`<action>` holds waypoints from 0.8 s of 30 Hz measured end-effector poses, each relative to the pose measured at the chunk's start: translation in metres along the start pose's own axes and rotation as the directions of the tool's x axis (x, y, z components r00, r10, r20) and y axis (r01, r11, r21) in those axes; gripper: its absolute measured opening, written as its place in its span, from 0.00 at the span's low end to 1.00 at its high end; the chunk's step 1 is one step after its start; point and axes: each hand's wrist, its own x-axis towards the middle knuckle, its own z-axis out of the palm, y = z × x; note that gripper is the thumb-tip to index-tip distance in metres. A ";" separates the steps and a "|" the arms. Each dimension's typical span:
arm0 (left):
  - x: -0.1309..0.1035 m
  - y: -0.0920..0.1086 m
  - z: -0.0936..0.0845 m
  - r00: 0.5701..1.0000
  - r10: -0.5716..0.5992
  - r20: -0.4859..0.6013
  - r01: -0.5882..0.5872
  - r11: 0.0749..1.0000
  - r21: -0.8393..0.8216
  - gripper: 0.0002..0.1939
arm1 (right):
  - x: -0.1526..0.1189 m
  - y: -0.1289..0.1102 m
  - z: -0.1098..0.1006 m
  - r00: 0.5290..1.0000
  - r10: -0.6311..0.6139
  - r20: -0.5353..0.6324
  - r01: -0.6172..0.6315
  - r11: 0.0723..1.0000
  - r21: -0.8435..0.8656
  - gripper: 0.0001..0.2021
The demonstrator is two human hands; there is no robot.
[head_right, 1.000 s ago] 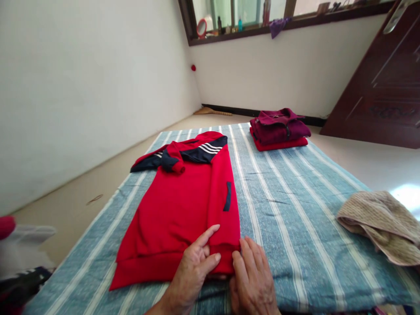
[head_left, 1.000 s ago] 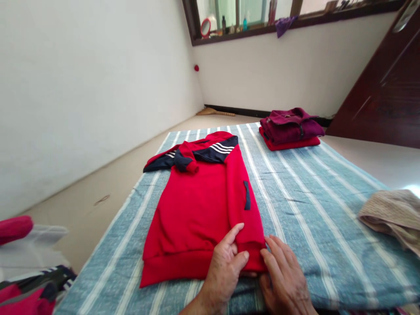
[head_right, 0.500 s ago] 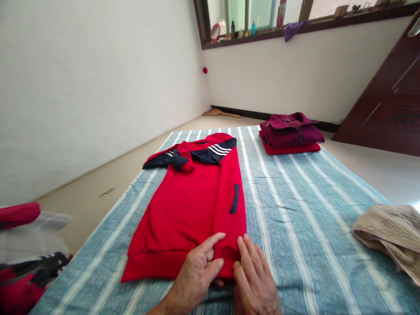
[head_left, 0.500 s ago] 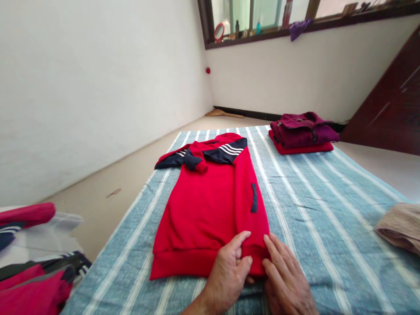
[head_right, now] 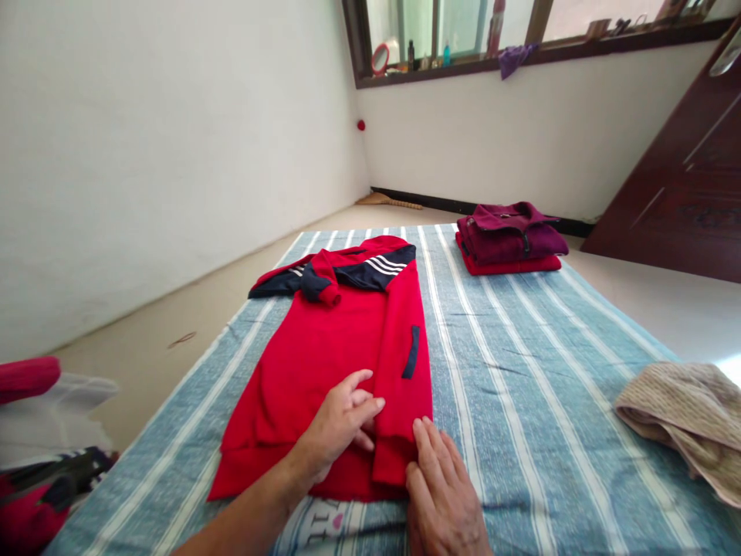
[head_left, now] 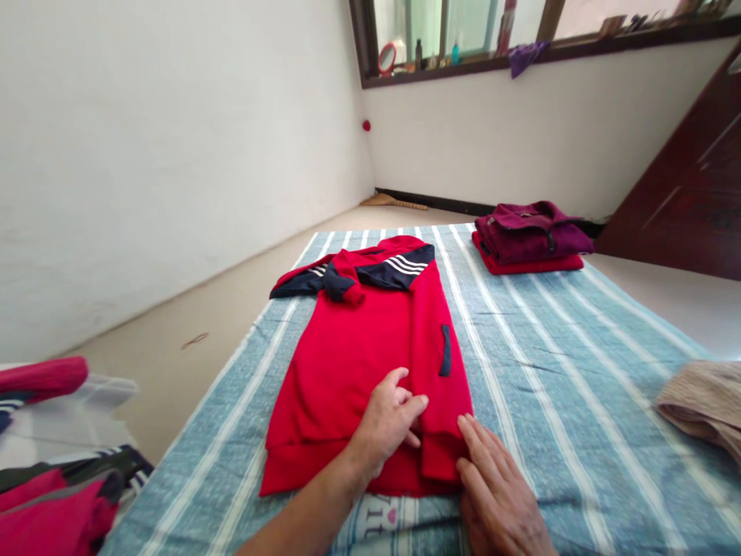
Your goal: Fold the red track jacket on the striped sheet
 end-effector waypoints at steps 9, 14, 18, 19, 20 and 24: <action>0.030 0.010 0.007 0.998 0.015 -0.068 -0.008 0.995 0.098 0.19 | 0.007 -0.006 -0.003 0.996 0.092 -0.012 -0.091 0.995 0.040 0.14; 0.036 -0.007 -0.005 0.967 0.208 -0.145 -0.123 0.886 0.447 0.08 | 0.011 -0.006 0.000 0.999 0.025 -0.029 -0.025 1.000 -0.002 0.14; 0.044 -0.008 -0.012 0.976 0.160 -0.146 -0.089 0.912 0.400 0.10 | 0.015 -0.003 0.004 0.998 -0.002 -0.060 -0.002 0.999 -0.053 0.14; 0.047 -0.006 -0.013 0.981 0.130 -0.146 -0.073 0.935 0.348 0.09 | 0.016 -0.002 0.005 0.998 -0.011 -0.067 0.007 0.998 -0.060 0.14; 0.052 -0.002 -0.013 0.984 0.107 -0.143 -0.059 0.951 0.302 0.07 | 0.015 -0.002 0.006 0.997 -0.023 -0.076 0.018 0.998 -0.065 0.14; 0.077 0.020 -0.010 0.990 0.080 -0.120 -0.051 0.972 0.230 0.06 | 0.008 -0.003 0.021 0.992 -0.011 -0.127 0.001 0.996 -0.084 0.14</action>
